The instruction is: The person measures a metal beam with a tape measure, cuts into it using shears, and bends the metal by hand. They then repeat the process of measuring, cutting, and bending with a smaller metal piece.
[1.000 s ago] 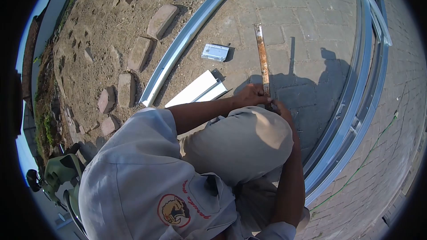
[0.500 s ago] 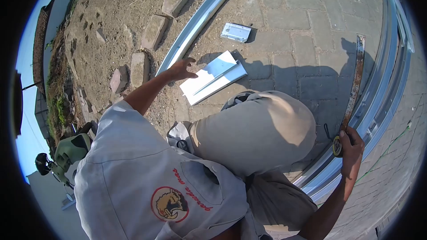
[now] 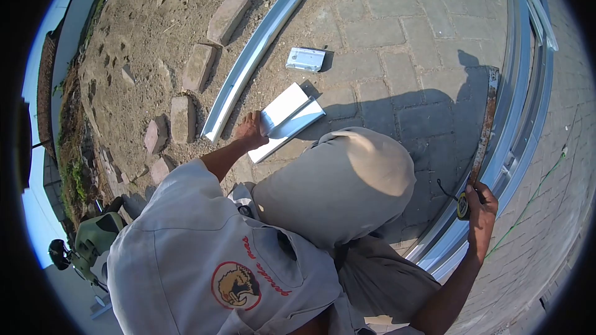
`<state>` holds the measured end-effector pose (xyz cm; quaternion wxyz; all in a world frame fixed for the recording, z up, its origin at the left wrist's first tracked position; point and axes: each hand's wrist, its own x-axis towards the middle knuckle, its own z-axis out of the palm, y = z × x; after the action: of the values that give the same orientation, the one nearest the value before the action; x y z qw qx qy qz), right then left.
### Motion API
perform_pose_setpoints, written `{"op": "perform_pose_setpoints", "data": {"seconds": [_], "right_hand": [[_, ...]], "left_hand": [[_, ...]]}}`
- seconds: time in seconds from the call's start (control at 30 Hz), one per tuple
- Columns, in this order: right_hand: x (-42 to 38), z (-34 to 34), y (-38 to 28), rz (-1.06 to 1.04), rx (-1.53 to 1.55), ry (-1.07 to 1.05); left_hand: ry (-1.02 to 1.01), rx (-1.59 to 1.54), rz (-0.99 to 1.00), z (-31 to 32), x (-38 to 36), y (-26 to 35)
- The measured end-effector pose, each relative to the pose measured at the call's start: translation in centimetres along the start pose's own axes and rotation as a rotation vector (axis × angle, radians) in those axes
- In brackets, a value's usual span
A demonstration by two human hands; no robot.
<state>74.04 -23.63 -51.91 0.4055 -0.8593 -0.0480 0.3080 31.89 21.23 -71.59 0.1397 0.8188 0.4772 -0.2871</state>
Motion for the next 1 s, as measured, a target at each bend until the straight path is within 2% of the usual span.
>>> {"op": "perform_pose_setpoints", "data": {"seconds": [0.3, 0.33, 0.43, 0.5, 0.57, 0.67, 0.7, 0.77, 0.83, 1.0], "right_hand": [[0.3, -0.3, 0.3, -0.016, 0.026, -0.002], [0.3, -0.4, 0.0, -0.005, 0.03, -0.01], [0.1, -0.7, -0.2, 0.01, 0.075, -0.024], [0.2, -0.8, -0.1, -0.008, 0.117, -0.037], [0.3, -0.9, 0.2, -0.04, 0.159, -0.059], [0.9, -0.6, 0.0, -0.074, 0.05, -0.087], [0.9, -0.7, -0.2, -0.083, 0.017, -0.086], [0.7, -0.4, -1.0, -0.1, -0.049, -0.087], [0.5, 0.1, -1.4, -0.113, -0.035, -0.099], [0.9, 0.1, -0.7, -0.23, -0.083, -0.04]], "left_hand": [[0.141, 0.017, -0.125, -1.7, 1.1, -2.1], [0.235, 0.012, -0.119, -1.8, 1.2, -3.0], [0.212, -0.045, -0.233, -4.9, 1.7, -4.6], [0.316, -0.161, -0.094, -3.6, 4.3, -8.8], [0.058, -0.571, -0.133, -8.0, 3.0, -7.7], [-0.262, -1.472, 0.052, -9.8, 2.7, -7.8], [-0.408, -1.586, 0.054, -11.2, 2.0, -6.4], [-0.562, -1.729, 0.243, -13.9, 1.4, -3.3], [-0.62, -1.864, 0.496, -16.3, 1.0, 0.9], [-0.815, -1.976, 0.76, -20.4, 2.1, 9.5]]}}
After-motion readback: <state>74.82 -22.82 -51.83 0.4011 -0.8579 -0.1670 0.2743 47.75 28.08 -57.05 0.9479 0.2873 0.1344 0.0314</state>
